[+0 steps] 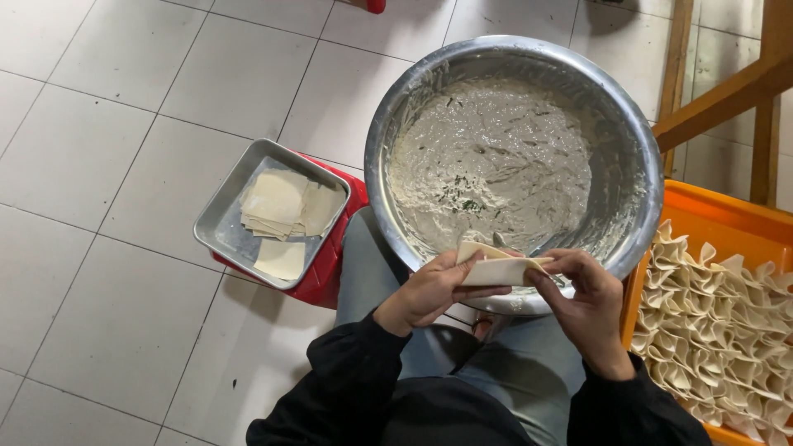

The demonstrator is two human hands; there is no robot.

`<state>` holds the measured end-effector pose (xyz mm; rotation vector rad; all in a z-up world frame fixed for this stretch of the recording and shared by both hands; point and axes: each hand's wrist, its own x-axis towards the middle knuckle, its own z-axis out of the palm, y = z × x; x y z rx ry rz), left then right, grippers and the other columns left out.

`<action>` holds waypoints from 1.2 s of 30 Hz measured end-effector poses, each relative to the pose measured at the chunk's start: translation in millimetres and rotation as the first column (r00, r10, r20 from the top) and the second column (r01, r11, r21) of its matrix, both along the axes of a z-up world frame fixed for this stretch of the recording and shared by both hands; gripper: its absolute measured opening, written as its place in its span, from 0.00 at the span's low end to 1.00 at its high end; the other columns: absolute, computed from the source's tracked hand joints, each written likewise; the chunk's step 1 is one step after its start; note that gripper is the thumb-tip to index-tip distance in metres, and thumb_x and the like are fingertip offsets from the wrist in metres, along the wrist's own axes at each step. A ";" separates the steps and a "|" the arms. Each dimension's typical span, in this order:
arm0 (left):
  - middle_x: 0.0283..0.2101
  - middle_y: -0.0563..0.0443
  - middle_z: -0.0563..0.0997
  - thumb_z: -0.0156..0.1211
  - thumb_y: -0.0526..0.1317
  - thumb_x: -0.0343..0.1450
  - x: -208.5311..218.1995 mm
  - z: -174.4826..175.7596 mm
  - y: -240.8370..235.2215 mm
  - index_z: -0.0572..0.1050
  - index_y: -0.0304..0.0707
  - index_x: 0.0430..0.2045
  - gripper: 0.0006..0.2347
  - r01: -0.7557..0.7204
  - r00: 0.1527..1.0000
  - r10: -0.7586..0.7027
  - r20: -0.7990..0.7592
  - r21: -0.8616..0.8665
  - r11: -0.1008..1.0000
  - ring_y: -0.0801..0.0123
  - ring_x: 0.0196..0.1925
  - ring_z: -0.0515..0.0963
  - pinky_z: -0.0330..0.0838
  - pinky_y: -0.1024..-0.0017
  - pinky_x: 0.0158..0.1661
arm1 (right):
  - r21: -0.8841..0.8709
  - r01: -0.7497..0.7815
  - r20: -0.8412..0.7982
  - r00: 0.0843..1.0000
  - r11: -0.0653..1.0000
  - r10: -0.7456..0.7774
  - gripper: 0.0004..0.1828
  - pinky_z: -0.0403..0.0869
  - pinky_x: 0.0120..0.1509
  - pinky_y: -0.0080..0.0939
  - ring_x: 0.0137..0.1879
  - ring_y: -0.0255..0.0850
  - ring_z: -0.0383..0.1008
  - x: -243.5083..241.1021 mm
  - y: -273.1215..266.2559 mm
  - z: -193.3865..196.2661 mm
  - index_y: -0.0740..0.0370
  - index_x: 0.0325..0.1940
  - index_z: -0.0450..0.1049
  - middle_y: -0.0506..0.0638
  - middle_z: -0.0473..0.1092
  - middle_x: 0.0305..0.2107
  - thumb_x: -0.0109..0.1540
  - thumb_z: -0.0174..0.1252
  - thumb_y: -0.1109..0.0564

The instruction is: The person scoops filling from a large metal bowl onto square wrappers, folds them into dumplings, and places them into an orange tray. The process is repeated continuously throughout the clip.

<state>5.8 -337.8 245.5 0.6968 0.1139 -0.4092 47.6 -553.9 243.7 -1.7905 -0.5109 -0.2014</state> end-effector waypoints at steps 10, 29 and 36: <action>0.46 0.46 0.79 0.70 0.38 0.67 13.2 -19.8 -33.2 0.71 0.32 0.51 0.21 -0.219 0.974 0.222 -0.034 0.069 0.973 0.65 0.52 0.78 0.76 0.71 0.53 | 0.053 -0.005 0.046 0.999 0.999 0.002 0.12 0.79 0.56 0.35 0.47 0.41 0.77 -23.8 -4.7 9.5 0.62 0.40 0.69 0.57 0.73 0.39 0.59 0.66 0.68; 0.42 0.50 0.80 0.72 0.33 0.66 -3.8 4.8 -46.2 0.73 0.40 0.41 0.14 -0.242 0.969 0.237 0.070 0.085 0.966 0.69 0.45 0.81 0.80 0.73 0.44 | -0.032 0.017 0.121 0.993 0.999 -0.013 0.11 0.78 0.57 0.39 0.47 0.43 0.80 -41.6 -6.9 29.0 0.62 0.42 0.74 0.55 0.76 0.39 0.58 0.68 0.64; 0.45 0.45 0.73 0.61 0.31 0.75 -9.5 21.2 -34.1 0.76 0.28 0.42 0.05 -0.162 0.874 -0.007 0.485 0.306 0.938 0.69 0.19 0.75 0.77 0.78 0.25 | -0.222 0.188 0.339 0.935 0.957 -0.106 0.13 0.74 0.64 0.45 0.53 0.46 0.73 -43.2 -20.2 30.5 0.59 0.45 0.72 0.56 0.65 0.44 0.60 0.68 0.61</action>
